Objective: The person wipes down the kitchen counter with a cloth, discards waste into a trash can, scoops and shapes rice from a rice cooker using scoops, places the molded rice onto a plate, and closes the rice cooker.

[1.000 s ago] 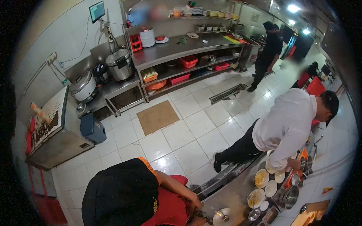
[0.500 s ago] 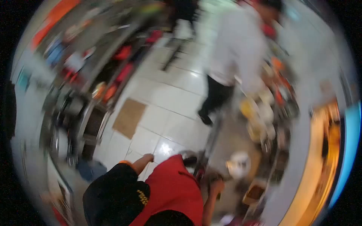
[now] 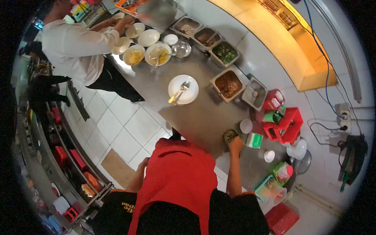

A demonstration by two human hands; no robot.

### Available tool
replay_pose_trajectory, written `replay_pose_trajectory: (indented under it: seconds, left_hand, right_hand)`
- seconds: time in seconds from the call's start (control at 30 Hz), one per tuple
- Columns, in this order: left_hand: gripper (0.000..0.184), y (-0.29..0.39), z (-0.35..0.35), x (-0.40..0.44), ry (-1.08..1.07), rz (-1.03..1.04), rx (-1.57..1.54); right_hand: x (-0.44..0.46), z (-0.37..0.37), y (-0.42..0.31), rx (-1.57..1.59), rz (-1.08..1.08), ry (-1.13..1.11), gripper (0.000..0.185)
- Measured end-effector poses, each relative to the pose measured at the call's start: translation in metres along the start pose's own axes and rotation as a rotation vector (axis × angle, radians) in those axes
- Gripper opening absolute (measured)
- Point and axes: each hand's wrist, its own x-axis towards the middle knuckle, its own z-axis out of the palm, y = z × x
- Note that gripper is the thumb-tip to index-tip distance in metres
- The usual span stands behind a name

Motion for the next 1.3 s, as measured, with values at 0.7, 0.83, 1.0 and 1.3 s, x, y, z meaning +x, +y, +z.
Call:
replay_pose_trajectory:
  seconds: [0.7, 0.83, 1.0, 1.3]
  left_hand:
    - [0.042, 0.233, 0.032, 0.113, 0.078, 0.426, 0.457]
    - [0.031, 0.184, -0.020, 0.093, 0.202, 0.534, 1.067]
    - [0.027, 0.152, -0.050, 0.054, 0.418, 0.202, 0.222]
    - [0.045, 0.173, -0.008, 0.024, 0.210, 0.201, 0.175]
  right_hand:
    - [-0.045, 0.025, 0.011, 0.033, 0.049, 0.117, 0.042]
    - [-0.030, 0.010, 0.002, 0.020, 0.100, -0.072, 0.041]
    - [-0.015, 0.010, -0.009, 0.164, 0.056, 0.002, 0.049]
    - [0.020, -0.014, -0.049, 0.377, -0.135, 0.077, 0.072]
